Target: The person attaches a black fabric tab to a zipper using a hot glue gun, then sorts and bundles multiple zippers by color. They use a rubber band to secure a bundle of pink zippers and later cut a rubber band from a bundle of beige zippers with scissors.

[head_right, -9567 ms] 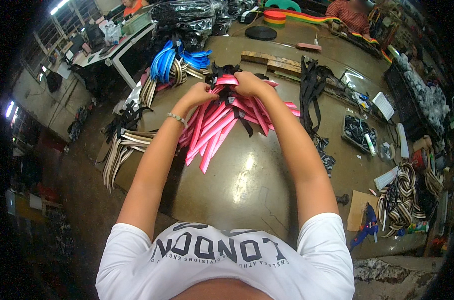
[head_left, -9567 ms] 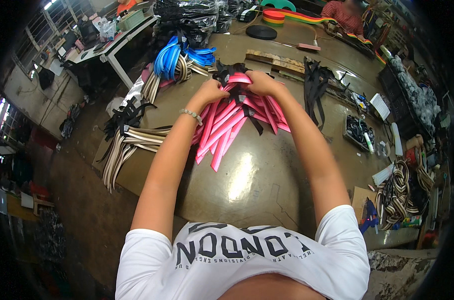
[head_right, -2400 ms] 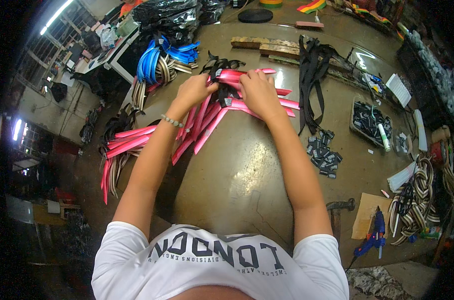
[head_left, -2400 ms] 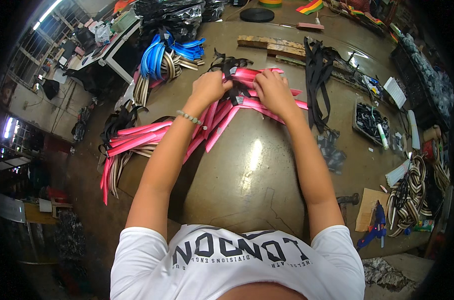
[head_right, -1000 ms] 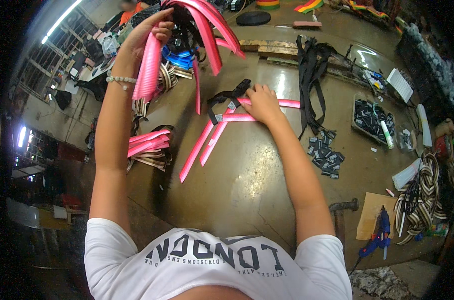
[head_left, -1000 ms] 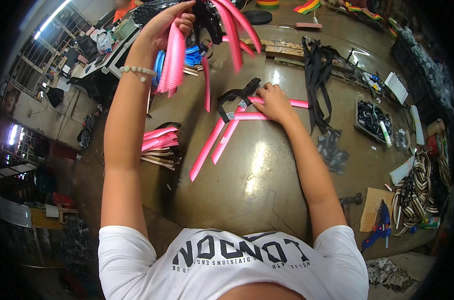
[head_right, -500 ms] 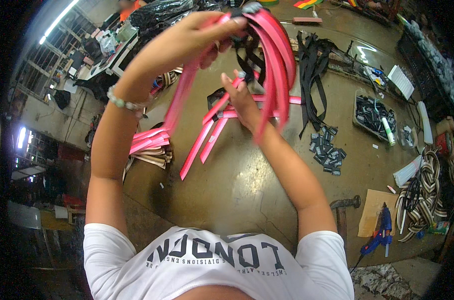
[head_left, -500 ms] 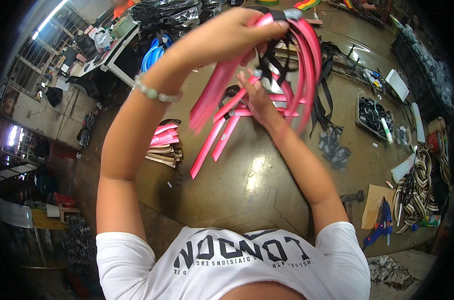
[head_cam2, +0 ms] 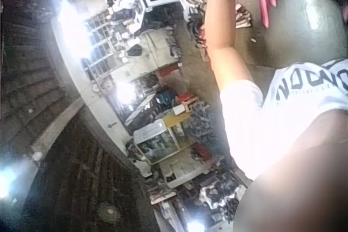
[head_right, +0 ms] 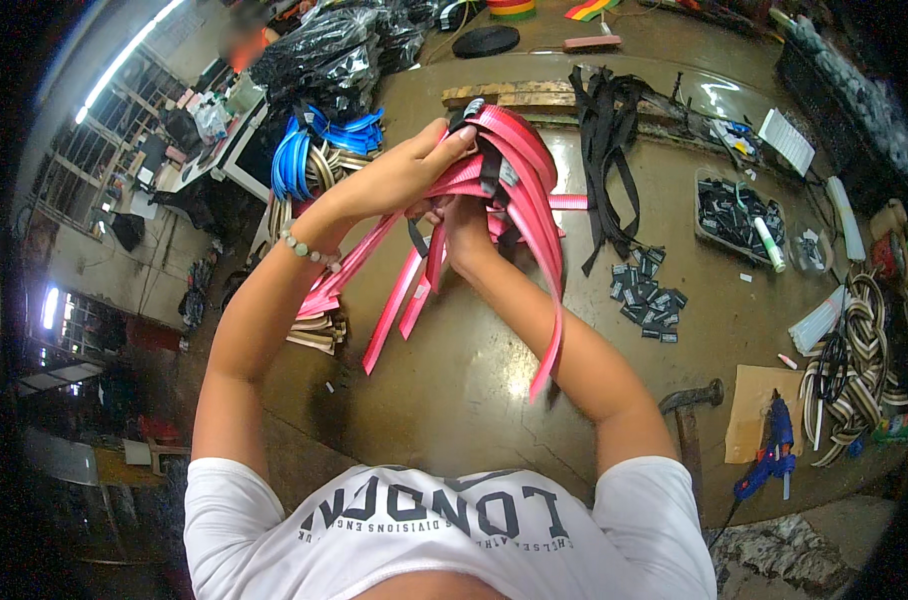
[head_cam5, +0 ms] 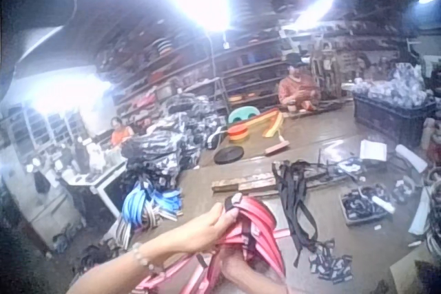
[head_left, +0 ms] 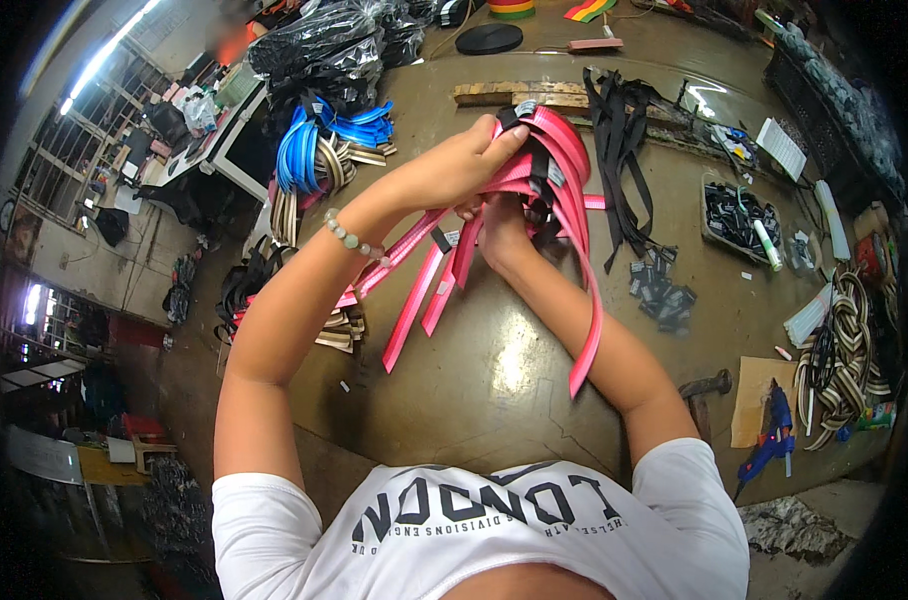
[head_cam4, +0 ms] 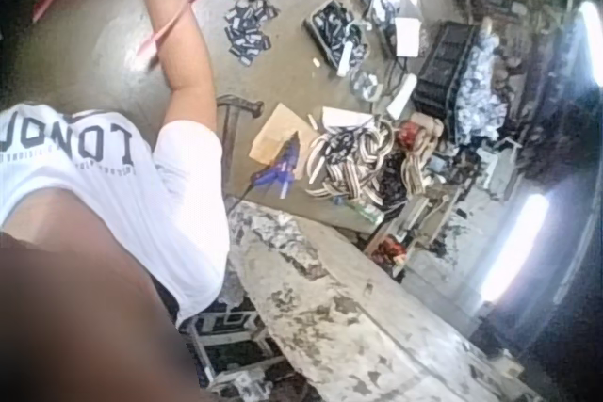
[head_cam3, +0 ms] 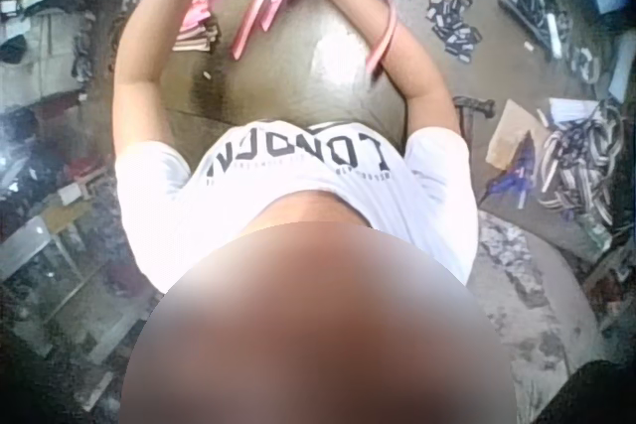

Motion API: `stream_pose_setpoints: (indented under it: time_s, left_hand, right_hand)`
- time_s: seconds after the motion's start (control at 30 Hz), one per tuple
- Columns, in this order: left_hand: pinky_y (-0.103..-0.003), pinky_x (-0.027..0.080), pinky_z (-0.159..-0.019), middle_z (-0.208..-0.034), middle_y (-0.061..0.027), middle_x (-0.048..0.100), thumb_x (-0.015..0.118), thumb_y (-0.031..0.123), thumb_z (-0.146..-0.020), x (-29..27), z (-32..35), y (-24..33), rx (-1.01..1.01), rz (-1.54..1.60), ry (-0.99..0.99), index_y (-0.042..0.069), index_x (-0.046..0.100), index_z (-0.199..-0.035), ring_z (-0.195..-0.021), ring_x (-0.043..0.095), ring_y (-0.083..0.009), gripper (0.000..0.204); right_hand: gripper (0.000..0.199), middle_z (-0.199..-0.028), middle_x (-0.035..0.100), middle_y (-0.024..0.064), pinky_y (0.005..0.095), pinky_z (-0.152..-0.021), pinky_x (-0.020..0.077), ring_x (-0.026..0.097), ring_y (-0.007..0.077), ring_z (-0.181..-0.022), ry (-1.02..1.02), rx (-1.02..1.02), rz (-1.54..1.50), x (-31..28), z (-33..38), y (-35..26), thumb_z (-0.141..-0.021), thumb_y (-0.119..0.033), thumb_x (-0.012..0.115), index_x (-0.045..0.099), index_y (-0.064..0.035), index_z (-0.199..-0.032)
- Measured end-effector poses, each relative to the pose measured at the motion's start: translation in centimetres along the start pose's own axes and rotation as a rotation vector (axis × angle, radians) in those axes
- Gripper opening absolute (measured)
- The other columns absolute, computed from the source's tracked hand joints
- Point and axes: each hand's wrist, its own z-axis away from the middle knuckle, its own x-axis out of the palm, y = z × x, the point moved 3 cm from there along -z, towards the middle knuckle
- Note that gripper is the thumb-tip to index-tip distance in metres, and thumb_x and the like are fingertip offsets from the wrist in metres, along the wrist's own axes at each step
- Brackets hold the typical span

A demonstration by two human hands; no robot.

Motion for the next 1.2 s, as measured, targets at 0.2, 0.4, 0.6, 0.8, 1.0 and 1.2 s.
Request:
stream_pose_setpoints:
  time_s: [0.2,0.4,0.6,0.8,1.0,1.2]
  left_hand:
    - [-0.027,0.042,-0.043,-0.066,-0.0043,0.055,0.074,0.05,-0.075,0.1,0.9,0.9,0.01,0.117,-0.164,-0.001,0.044,-0.107,-0.048,0.05,-0.0106,0.067]
    - [-0.023,0.04,-0.046,-0.067,-0.0005,0.056,0.075,0.036,-0.079,-0.4,0.5,0.1,0.043,-0.17,-0.115,0.002,0.058,-0.094,-0.053,0.049,-0.007,0.041]
    - [-0.037,0.049,-0.062,-0.077,-0.0178,0.064,0.05,0.041,-0.094,0.1,0.1,-0.7,-0.028,-0.092,0.013,-0.005,0.052,-0.1,-0.07,0.064,-0.0234,0.047]
    - [-0.048,0.047,-0.079,-0.088,-0.0309,0.063,0.045,0.046,-0.093,0.4,-0.7,-0.9,-0.049,-0.309,0.181,-0.011,0.049,-0.1,-0.087,0.061,-0.0468,0.058]
    - [-0.042,0.05,-0.075,-0.088,-0.0283,0.064,0.069,0.038,-0.077,-0.1,-1.8,-1.5,0.036,-0.567,0.14,-0.006,0.057,-0.101,-0.083,0.065,-0.0391,0.052]
    - [-0.044,0.048,-0.072,-0.083,-0.0276,0.064,0.063,0.033,-0.079,-2.6,-2.5,-3.9,0.012,-0.58,0.185,-0.007,0.062,-0.089,-0.081,0.064,-0.0395,0.041]
  right_hand:
    - [0.038,-0.066,0.047,-0.0029,0.0245,-0.053,0.036,0.046,0.009,-0.059,-0.178,-0.226,0.043,0.6,1.8,-1.4,-0.095,-0.05,0.042,0.05,-0.013,-0.088]
    - [0.046,-0.077,0.055,0.0056,0.0317,-0.062,0.0416,0.054,0.018,-0.072,0.105,-0.278,0.503,-2.3,-0.6,0.2,-0.091,-0.054,0.044,0.052,-0.009,-0.094]
    - [0.019,-0.099,0.059,0.0191,0.0413,-0.08,0.0453,0.058,0.0307,-0.091,0.019,-0.37,0.876,-2.0,0.0,0.9,-0.099,-0.011,0.038,0.052,0.0004,-0.104]
    - [0.021,-0.098,0.056,0.0169,0.0407,-0.078,0.0444,0.055,0.0299,-0.092,0.005,-0.782,0.926,-0.9,0.7,-0.4,-0.085,0.007,0.05,0.05,0.0022,-0.105]
    - [0.024,-0.105,0.054,0.0265,0.0415,-0.086,0.0417,0.052,0.0351,-0.104,-0.031,-0.47,1.714,-0.4,1.0,0.7,-0.088,-0.005,0.052,0.048,0.0065,-0.109]
    - [0.039,-0.102,0.06,0.0261,0.0496,-0.081,0.044,0.058,0.0399,-0.092,-0.175,-0.724,1.368,-0.2,1.5,0.4,-0.087,-0.028,0.058,0.055,0.0055,-0.106]
